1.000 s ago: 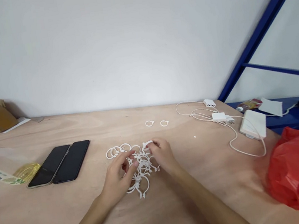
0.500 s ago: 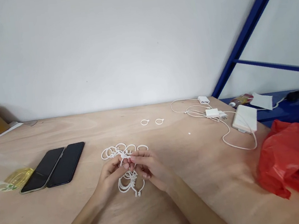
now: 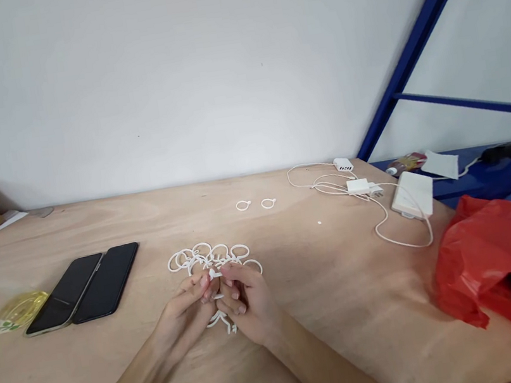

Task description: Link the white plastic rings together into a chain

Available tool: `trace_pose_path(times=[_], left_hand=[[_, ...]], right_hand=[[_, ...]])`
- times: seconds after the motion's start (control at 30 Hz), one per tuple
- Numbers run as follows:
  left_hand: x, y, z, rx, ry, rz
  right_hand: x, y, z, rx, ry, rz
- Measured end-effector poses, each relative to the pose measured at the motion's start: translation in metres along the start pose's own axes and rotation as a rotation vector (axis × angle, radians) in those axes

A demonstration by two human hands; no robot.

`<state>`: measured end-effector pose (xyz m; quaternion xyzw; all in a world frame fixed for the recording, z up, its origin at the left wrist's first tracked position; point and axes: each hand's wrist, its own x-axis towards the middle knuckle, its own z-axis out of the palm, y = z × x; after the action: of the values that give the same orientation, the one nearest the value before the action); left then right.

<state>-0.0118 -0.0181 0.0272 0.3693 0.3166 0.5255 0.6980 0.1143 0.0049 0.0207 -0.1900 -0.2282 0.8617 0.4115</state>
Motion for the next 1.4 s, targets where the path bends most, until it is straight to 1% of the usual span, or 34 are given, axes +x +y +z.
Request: trace_pose_path(times=[0.07, 0.1, 0.17, 0.23, 0.27, 0.37, 0.4, 0.43, 0.5, 0.57, 0.63, 0.7, 0.77, 0.9, 0.97, 1.0, 1.07, 1.13, 1.2, 1.27, 1.33, 1.4], left_hand=[[0.001, 0.001, -0.001, -0.002, 0.025, 0.043], [0.001, 0.001, -0.002, 0.015, 0.022, 0.058], [0.000, 0.002, -0.005, 0.137, 0.005, 0.089], [0.000, 0.001, -0.010, 0.398, 0.039, 0.172], [0.000, 0.000, -0.013, 0.561, 0.076, 0.241], [0.001, -0.005, -0.021, 1.016, 0.150, 0.455], [0.002, -0.006, -0.023, 1.127, 0.155, 0.506], [0.002, -0.008, -0.025, 1.217, 0.156, 0.541], [0.002, -0.011, -0.029, 1.338, 0.167, 0.584], [0.002, -0.012, -0.030, 1.382, 0.176, 0.611], [0.002, -0.011, -0.030, 1.369, 0.177, 0.625], [0.002, -0.011, -0.029, 1.337, 0.176, 0.625], [0.002, -0.012, -0.028, 1.314, 0.169, 0.627], [0.002, -0.015, -0.026, 1.289, 0.152, 0.657], [0.002, -0.015, -0.026, 1.274, 0.166, 0.663], [0.002, -0.015, -0.026, 1.264, 0.176, 0.663], [0.002, -0.013, -0.026, 1.241, 0.192, 0.645], [0.003, -0.011, -0.026, 1.212, 0.214, 0.598], [0.003, -0.010, -0.025, 1.182, 0.244, 0.546], [0.003, -0.009, -0.024, 1.140, 0.273, 0.518], [0.002, -0.008, -0.021, 1.070, 0.285, 0.508], [0.002, -0.005, -0.017, 0.974, 0.266, 0.482]], right_hand=[[0.000, 0.002, 0.001, 0.056, 0.017, -0.008], [-0.001, 0.001, 0.002, 0.042, 0.024, -0.006], [0.001, -0.002, 0.001, -0.105, 0.054, -0.027], [0.007, -0.010, -0.005, -0.403, 0.134, -0.114], [0.013, -0.016, -0.011, -0.585, 0.203, -0.205], [0.041, -0.044, -0.035, -1.112, 0.478, -0.550], [0.051, -0.056, -0.045, -1.257, 0.561, -0.596], [0.062, -0.069, -0.054, -1.416, 0.647, -0.559], [0.080, -0.092, -0.072, -1.767, 0.767, -0.370], [0.092, -0.108, -0.085, -1.859, 0.805, -0.279], [0.098, -0.115, -0.094, -1.910, 0.813, -0.230], [0.099, -0.113, -0.098, -1.960, 0.802, -0.212], [0.096, -0.106, -0.100, -2.002, 0.778, -0.227], [0.084, -0.090, -0.097, -2.050, 0.732, -0.291], [0.076, -0.086, -0.092, -1.998, 0.721, -0.359], [0.071, -0.084, -0.088, -1.928, 0.720, -0.406], [0.062, -0.077, -0.077, -1.706, 0.700, -0.504], [0.054, -0.067, -0.062, -1.427, 0.613, -0.545], [0.045, -0.053, -0.046, -1.121, 0.465, -0.498], [0.036, -0.037, -0.029, -0.838, 0.328, -0.399], [0.028, -0.022, -0.015, -0.698, 0.199, -0.308], [0.020, -0.013, -0.003, -0.692, 0.085, -0.243]])
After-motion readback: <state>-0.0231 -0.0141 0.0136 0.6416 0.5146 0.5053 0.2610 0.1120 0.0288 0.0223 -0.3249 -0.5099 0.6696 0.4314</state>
